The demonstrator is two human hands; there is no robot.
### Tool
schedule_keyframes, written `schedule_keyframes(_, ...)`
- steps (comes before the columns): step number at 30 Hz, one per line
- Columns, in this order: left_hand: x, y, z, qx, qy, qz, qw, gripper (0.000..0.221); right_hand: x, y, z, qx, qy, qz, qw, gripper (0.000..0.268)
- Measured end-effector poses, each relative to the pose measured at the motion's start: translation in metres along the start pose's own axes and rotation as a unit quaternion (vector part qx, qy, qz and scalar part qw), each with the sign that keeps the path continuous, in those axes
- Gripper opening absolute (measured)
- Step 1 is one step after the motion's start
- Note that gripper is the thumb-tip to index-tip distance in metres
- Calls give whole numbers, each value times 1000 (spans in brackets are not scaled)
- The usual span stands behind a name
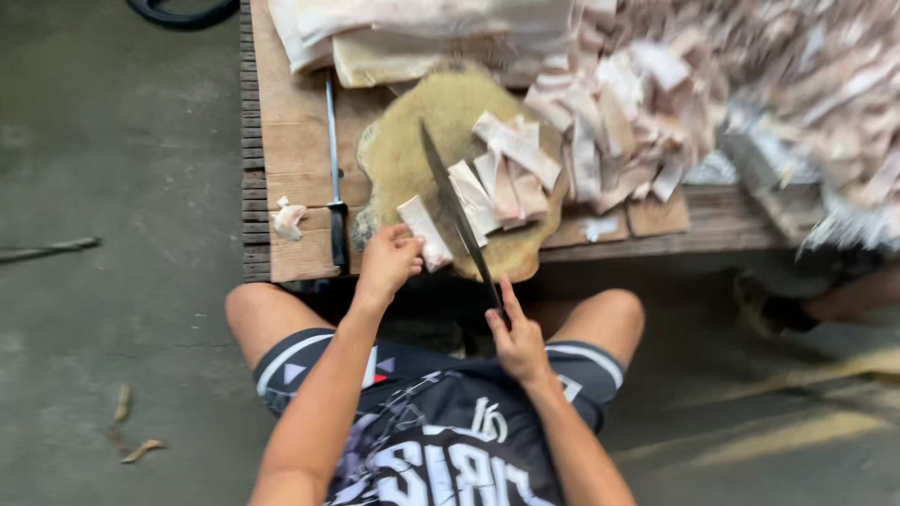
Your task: The person sits on the floor and uses a large knife to slice sheets of pork skin into thin strips on a wooden cutting board. The person repeatedly folds the skin, cuts it into strips, and moves the cut pieces aside.
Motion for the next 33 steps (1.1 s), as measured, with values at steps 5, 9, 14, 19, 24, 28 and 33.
schedule_keyframes(5, -7, -72, -96, -89, -243, -133, 957, 68, -34, 41, 46, -51, -414, -132, 899, 37)
schedule_keyframes(9, -44, -138, -214, -76, -234, -191, 950, 90, -36, 65, 91, -91, -537, -10, 839, 29)
schedule_keyframes(14, -93, -159, -349, 257, 114, 93, 955, 41, -22, 67, 107, -108, -621, 52, 774, 56)
schedule_keyframes(19, -117, -122, -296, 148, 22, -251, 956, 30, -29, 67, 93, -117, -558, -40, 821, 63)
schedule_keyframes(24, -60, -41, -122, 0, -202, -190, 961, 26, -27, 43, 70, -35, -433, -120, 893, 73)
schedule_keyframes(28, -33, 39, -57, -53, -344, -529, 774, 23, -10, -4, 45, -59, -95, -84, 990, 85)
schedule_keyframes(33, -20, 59, -59, -55, -487, -507, 709, 44, 6, -54, 27, -31, 282, -146, 948, 108)
Point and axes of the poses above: each hand's wrist, its own y-axis away from the middle knuckle, its own z-axis out of the back of the hand, x = y × z, the point moved 3 cm from there along -y, towards the middle knuckle
